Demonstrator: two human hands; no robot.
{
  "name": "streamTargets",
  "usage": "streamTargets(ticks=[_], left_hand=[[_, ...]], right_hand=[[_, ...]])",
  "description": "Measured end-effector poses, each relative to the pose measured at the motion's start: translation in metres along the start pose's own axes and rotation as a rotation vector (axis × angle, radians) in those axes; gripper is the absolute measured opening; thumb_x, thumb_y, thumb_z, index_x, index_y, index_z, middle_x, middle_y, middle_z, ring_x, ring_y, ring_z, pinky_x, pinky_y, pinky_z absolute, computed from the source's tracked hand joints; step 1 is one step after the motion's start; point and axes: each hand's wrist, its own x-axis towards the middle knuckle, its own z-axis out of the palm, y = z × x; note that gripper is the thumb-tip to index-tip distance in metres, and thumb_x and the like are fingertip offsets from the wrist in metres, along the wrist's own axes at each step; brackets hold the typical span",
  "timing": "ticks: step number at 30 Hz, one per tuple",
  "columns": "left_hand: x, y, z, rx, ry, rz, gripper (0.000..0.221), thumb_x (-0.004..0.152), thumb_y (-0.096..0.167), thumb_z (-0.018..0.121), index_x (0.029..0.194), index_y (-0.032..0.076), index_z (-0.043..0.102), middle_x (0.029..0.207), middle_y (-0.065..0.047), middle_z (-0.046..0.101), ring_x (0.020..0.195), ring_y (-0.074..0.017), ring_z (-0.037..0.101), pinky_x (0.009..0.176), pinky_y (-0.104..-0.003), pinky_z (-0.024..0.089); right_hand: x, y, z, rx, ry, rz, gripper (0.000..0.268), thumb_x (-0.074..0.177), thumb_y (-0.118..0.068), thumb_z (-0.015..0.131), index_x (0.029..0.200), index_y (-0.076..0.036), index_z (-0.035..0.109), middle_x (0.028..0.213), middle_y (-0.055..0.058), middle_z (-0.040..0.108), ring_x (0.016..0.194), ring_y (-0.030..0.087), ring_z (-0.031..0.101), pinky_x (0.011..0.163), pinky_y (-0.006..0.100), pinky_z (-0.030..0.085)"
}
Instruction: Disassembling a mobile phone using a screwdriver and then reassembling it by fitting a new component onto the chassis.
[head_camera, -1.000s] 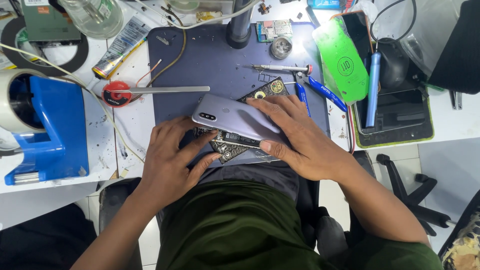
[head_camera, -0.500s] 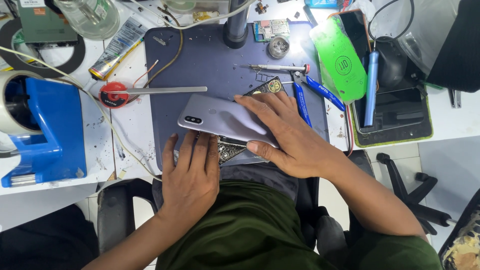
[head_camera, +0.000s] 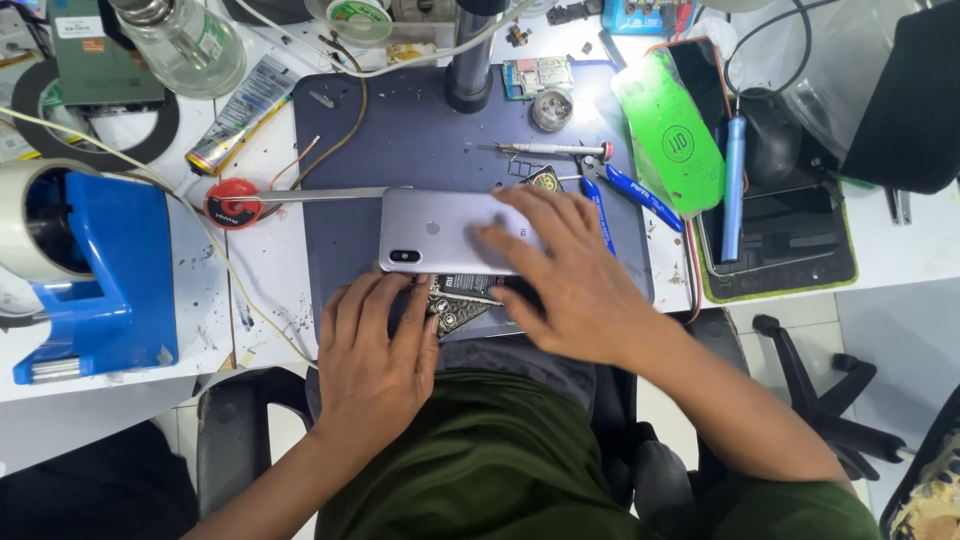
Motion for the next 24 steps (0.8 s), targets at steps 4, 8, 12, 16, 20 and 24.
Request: streamTargets(ticks=[4, 8, 12, 16, 20, 24], left_hand=[[0.000, -0.001, 0.000, -0.004, 0.018, -0.010, 0.032, 0.103, 0.020, 0.058, 0.126, 0.001, 0.068, 0.122, -0.018, 0.062, 0.117, -0.0375, 0.060, 0.098, -0.052, 0.050], [0.000, -0.009, -0.003, -0.150, 0.002, -0.027, 0.032, 0.104, 0.019, 0.058, 0.130, 0.001, 0.064, 0.126, -0.020, 0.058, 0.123, -0.0406, 0.058, 0.102, -0.056, 0.050], [0.002, -0.016, -0.005, -0.342, 0.028, -0.099, 0.033, 0.101, 0.019, 0.065, 0.132, 0.006, 0.064, 0.126, -0.018, 0.053, 0.129, -0.0428, 0.052, 0.110, -0.055, 0.047], [0.003, -0.017, -0.007, -0.338, 0.053, -0.113, 0.033, 0.101, 0.019, 0.066, 0.132, 0.006, 0.066, 0.127, -0.019, 0.054, 0.129, -0.0427, 0.050, 0.111, -0.054, 0.046], [0.000, -0.020, -0.005, -0.369, 0.061, -0.084, 0.029, 0.100, 0.020, 0.068, 0.124, 0.004, 0.067, 0.128, -0.016, 0.061, 0.130, -0.0388, 0.055, 0.105, -0.054, 0.046], [0.000, -0.021, -0.005, -0.390, 0.083, -0.084, 0.026, 0.099, 0.020, 0.069, 0.118, 0.003, 0.069, 0.126, -0.014, 0.066, 0.126, -0.0359, 0.061, 0.105, -0.052, 0.046]], right_hand=[[0.001, -0.012, 0.017, 0.004, 0.034, -0.139, 0.028, 0.099, -0.025, 0.062, 0.123, -0.011, 0.062, 0.142, 0.021, 0.052, 0.133, 0.045, 0.054, 0.103, 0.062, 0.041], [0.001, -0.019, 0.023, -0.036, -0.046, -0.206, 0.034, 0.101, -0.023, 0.058, 0.130, -0.005, 0.060, 0.148, 0.024, 0.047, 0.141, 0.048, 0.045, 0.113, 0.063, 0.036], [0.000, -0.021, 0.032, -0.077, -0.031, -0.173, 0.047, 0.107, -0.032, 0.051, 0.148, -0.010, 0.050, 0.153, 0.022, 0.045, 0.142, 0.048, 0.048, 0.113, 0.062, 0.039], [0.003, -0.024, 0.034, -0.073, -0.023, -0.148, 0.052, 0.108, -0.040, 0.044, 0.152, -0.012, 0.045, 0.154, 0.025, 0.046, 0.143, 0.047, 0.048, 0.114, 0.063, 0.038], [0.005, -0.024, 0.035, -0.111, -0.011, -0.161, 0.053, 0.108, -0.043, 0.044, 0.151, -0.014, 0.048, 0.154, 0.025, 0.047, 0.140, 0.048, 0.051, 0.112, 0.063, 0.040], [0.006, -0.024, 0.034, -0.142, -0.013, -0.170, 0.053, 0.107, -0.045, 0.044, 0.149, -0.014, 0.049, 0.151, 0.026, 0.047, 0.136, 0.047, 0.053, 0.108, 0.061, 0.042]])
